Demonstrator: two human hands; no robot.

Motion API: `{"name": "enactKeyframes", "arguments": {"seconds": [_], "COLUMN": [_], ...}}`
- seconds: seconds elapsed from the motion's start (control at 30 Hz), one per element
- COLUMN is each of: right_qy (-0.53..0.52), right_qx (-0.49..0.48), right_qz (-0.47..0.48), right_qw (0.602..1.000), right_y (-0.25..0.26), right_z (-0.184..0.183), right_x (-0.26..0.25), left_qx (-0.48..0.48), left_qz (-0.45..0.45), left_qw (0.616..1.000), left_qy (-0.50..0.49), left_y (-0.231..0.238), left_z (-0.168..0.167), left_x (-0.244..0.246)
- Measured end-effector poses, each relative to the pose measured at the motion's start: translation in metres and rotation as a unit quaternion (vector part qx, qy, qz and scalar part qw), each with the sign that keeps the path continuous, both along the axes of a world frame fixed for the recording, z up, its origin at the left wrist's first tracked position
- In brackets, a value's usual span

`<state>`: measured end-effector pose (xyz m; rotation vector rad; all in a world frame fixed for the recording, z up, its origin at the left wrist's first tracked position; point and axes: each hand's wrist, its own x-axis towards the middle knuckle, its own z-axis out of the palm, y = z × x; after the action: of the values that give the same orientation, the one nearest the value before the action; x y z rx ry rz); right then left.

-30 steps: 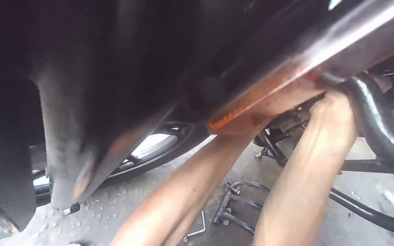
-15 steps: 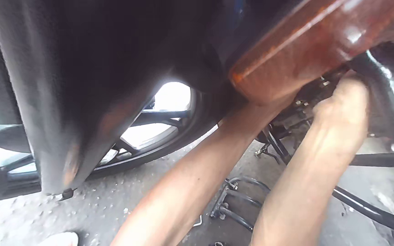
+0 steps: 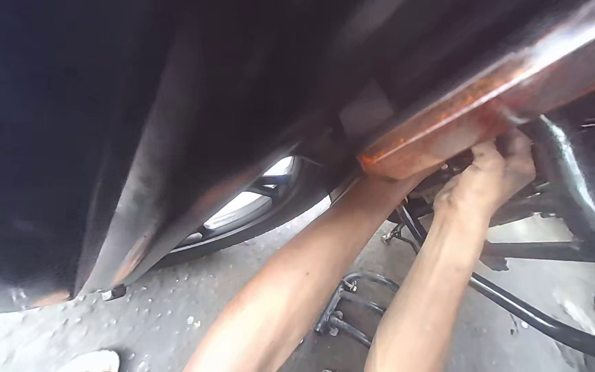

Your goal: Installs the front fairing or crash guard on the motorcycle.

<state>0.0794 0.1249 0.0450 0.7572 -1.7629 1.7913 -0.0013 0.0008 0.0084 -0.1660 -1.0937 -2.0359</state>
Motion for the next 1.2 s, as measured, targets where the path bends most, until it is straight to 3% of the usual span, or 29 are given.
{"name": "enactKeyframes", "arguments": {"seconds": [0.13,0.7,1.2], "right_qy": [-0.015,-0.041,-0.047], "right_qx": [-0.069,-0.049,-0.087], "right_qz": [0.002,0.07,0.111], "right_qw": [0.997,0.996,0.989], "right_y": [-0.005,-0.003,-0.002], "right_z": [0.003,0.009,0.007], "right_x": [-0.001,-0.016,-0.015], "left_qx": [-0.009,-0.052,-0.054], "left_qz": [0.017,-0.018,0.02], "left_qw": [1.0,0.998,0.997], "left_qy": [-0.005,0.043,0.043], "left_y": [-0.002,-0.011,-0.009], "left_z": [0.001,0.004,0.003], "left_x": [-0.003,-0.01,-0.015]}}
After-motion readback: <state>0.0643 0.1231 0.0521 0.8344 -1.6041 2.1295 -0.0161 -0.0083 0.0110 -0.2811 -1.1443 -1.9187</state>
